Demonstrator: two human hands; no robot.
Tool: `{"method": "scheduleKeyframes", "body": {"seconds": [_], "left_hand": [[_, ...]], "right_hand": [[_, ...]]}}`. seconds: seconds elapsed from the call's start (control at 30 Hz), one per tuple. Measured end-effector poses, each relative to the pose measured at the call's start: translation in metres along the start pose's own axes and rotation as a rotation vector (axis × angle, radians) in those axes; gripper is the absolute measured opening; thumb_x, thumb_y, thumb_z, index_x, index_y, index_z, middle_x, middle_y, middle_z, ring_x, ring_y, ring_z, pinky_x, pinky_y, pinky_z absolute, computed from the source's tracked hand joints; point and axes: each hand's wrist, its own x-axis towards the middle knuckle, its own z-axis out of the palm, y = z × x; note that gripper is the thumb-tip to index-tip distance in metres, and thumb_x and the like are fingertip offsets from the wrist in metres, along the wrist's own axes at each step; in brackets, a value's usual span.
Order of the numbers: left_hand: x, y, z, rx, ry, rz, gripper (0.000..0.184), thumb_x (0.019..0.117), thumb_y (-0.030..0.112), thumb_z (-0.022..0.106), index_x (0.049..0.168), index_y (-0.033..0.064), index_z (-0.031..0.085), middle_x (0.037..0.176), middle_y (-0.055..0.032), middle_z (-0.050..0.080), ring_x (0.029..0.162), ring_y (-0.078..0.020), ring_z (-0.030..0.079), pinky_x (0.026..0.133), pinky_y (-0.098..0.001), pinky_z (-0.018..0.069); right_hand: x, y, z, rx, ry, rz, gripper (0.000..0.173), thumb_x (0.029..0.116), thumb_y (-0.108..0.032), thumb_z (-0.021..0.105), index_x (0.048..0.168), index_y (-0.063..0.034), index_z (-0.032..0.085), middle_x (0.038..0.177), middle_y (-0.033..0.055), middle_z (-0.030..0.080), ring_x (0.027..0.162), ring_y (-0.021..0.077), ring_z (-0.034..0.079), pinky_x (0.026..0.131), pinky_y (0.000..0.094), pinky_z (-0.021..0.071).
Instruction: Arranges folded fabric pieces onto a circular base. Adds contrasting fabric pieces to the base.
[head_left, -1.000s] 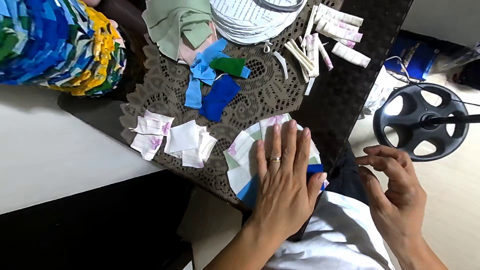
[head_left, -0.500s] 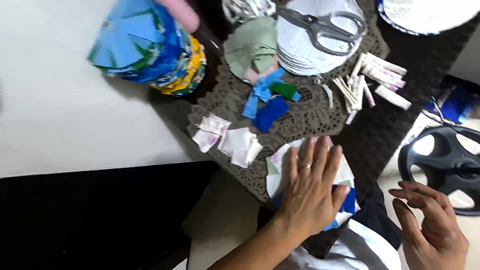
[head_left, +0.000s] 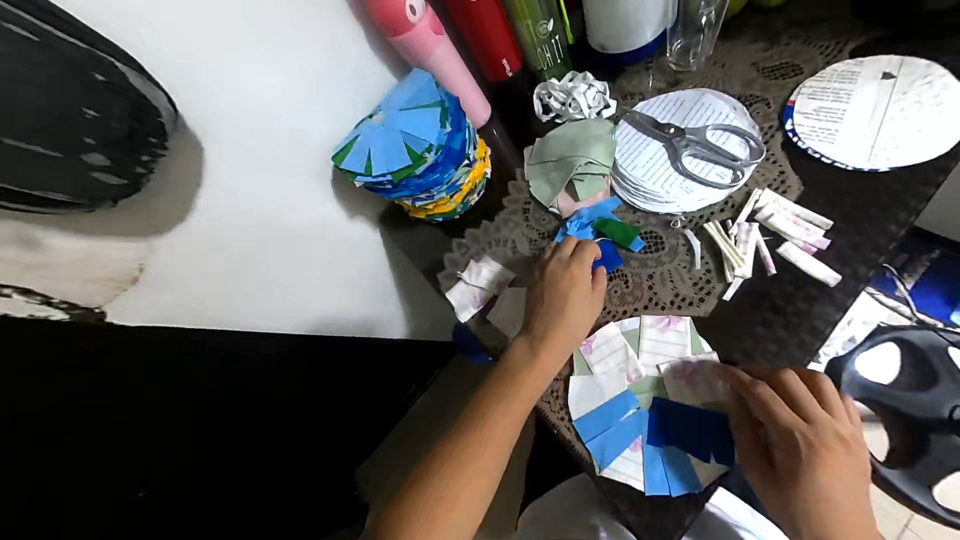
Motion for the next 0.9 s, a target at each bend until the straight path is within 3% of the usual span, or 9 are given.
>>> {"method": "scheduleKeyframes", "body": {"seconds": [0.1,0.23,0.33,0.47,0.63,0.77,0.83,0.9], "left_hand": [[0.009,0.005,0.002,0.048,-0.137,-0.049,0.016,0.0956,0.011,0.068,0.105,-0.0019,0.070,0.105,-0.0193,0.068,0.101,-0.0366,0.067,0.086,-0.0528,0.0547],[0.006,-0.004,0.004,-0.012,-0.054,-0.044,0.011,0.0948,0.006,0.065,0.094,-0.0015,0.073,0.093,-0.0164,0.071,0.083,-0.0306,0.070,0.074,-0.0491,0.0577],[0.012,-0.010,-0.012,-0.217,-0.143,-0.239,0.015,0.1000,0.011,0.063,0.102,0.0025,0.075,0.094,-0.0123,0.073,0.083,-0.0228,0.070,0.079,-0.0449,0.0570],[0.016,-0.032,-0.018,-0.647,-0.142,-0.418,0.011,0.0992,0.008,0.064,0.106,-0.0001,0.068,0.092,-0.0076,0.067,0.077,-0.0116,0.062,0.073,-0.0319,0.0535],[0.013,-0.039,-0.032,-1.085,-0.113,-0.517,0.011,0.1031,0.002,0.053,0.113,0.0028,0.058,0.101,-0.0061,0.065,0.090,-0.0129,0.066,0.085,-0.0329,0.0563],[0.001,-0.029,-0.046,-1.232,-0.193,-0.526,0.017,0.1062,0.004,0.047,0.115,0.0043,0.062,0.101,-0.0063,0.068,0.088,-0.0139,0.069,0.080,-0.0313,0.0588],[-0.008,-0.019,-0.051,-1.258,-0.235,-0.525,0.017,0.1061,0.004,0.047,0.108,0.0043,0.065,0.094,-0.0049,0.070,0.082,-0.0116,0.070,0.076,-0.0286,0.0599],[-0.018,-0.010,-0.053,-1.281,-0.298,-0.493,0.020,0.1050,0.002,0.047,0.105,0.0035,0.067,0.093,-0.0050,0.072,0.083,-0.0117,0.071,0.076,-0.0283,0.0606]], "right_hand": [[0.006,-0.001,0.003,-0.056,-0.029,0.006,0.034,0.0946,-0.016,0.046,0.101,-0.0122,0.079,0.093,0.0101,0.072,0.091,0.0339,0.065,0.072,0.0467,0.0443],[0.005,0.001,0.004,-0.045,-0.043,0.008,0.033,0.0941,-0.015,0.046,0.098,-0.0123,0.079,0.094,0.0097,0.072,0.090,0.0322,0.065,0.072,0.0455,0.0447],[0.008,0.002,0.003,-0.016,-0.036,0.026,0.033,0.0942,-0.015,0.046,0.099,-0.0113,0.078,0.092,0.0096,0.072,0.088,0.0315,0.066,0.071,0.0453,0.0447],[0.019,-0.001,0.002,0.025,-0.030,0.008,0.032,0.0949,-0.016,0.047,0.101,-0.0110,0.078,0.092,0.0097,0.073,0.088,0.0312,0.066,0.071,0.0447,0.0450],[0.035,-0.012,0.008,0.090,-0.032,-0.041,0.031,0.0964,-0.018,0.049,0.103,-0.0127,0.078,0.095,0.0086,0.073,0.090,0.0303,0.066,0.074,0.0448,0.0465],[0.044,-0.023,0.013,0.218,-0.041,-0.023,0.029,0.0968,-0.018,0.051,0.106,-0.0119,0.078,0.100,0.0078,0.074,0.093,0.0282,0.067,0.076,0.0438,0.0479],[0.048,-0.028,0.013,0.355,-0.066,0.044,0.030,0.0992,-0.020,0.051,0.110,-0.0097,0.078,0.104,0.0079,0.075,0.096,0.0243,0.067,0.080,0.0410,0.0494],[0.052,-0.031,0.009,0.533,-0.128,0.161,0.035,0.1042,-0.024,0.048,0.117,-0.0085,0.076,0.108,0.0043,0.074,0.101,0.0129,0.065,0.087,0.0302,0.0505]]}}
